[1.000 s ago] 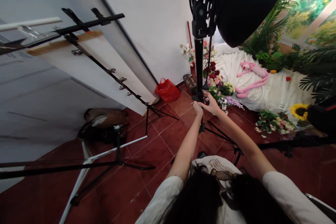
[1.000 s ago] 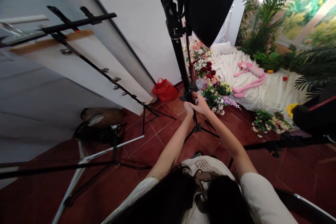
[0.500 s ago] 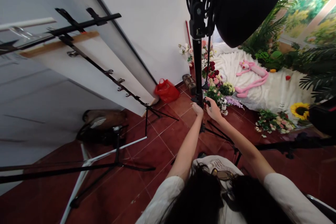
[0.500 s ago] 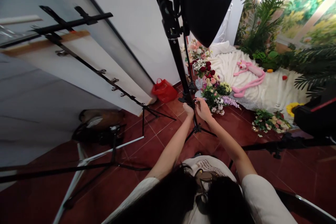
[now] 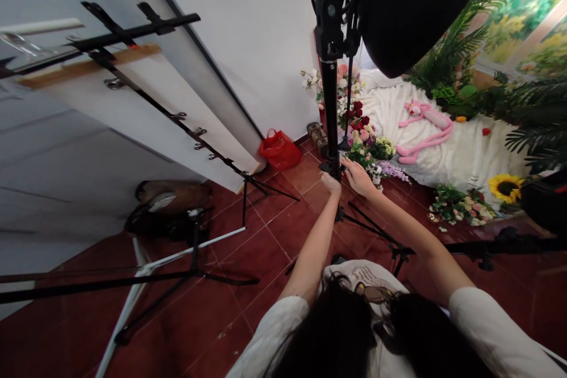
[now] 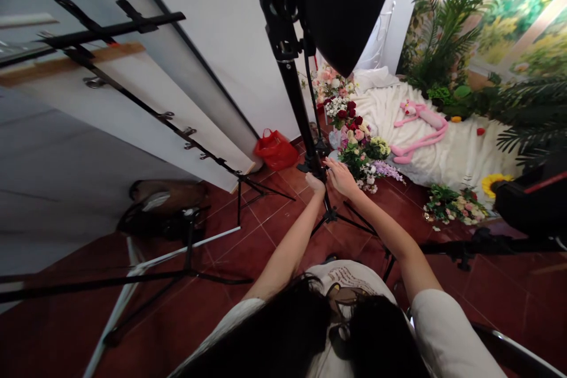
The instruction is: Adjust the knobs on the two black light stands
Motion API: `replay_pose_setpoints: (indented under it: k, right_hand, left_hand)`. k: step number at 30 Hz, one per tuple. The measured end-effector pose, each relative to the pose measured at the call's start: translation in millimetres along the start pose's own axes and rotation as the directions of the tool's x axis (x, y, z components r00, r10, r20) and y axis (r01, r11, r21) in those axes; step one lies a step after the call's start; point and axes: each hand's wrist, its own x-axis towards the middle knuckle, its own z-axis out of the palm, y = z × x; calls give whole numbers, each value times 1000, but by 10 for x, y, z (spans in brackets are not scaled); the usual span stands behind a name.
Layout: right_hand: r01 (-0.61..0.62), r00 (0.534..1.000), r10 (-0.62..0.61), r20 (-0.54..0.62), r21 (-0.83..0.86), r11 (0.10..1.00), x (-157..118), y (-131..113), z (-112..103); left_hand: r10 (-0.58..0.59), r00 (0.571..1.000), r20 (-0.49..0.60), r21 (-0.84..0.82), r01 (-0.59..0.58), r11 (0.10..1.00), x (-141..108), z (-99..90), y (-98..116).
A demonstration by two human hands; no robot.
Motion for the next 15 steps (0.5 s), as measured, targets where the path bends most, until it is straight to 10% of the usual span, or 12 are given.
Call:
replay_pose_setpoints:
  k: [15]
  right_hand:
    - [1,993,20,118,-178,984,160,-127,-88]
  left_hand:
    - [-8,1000,23,-63,9,998,70,33,-17]
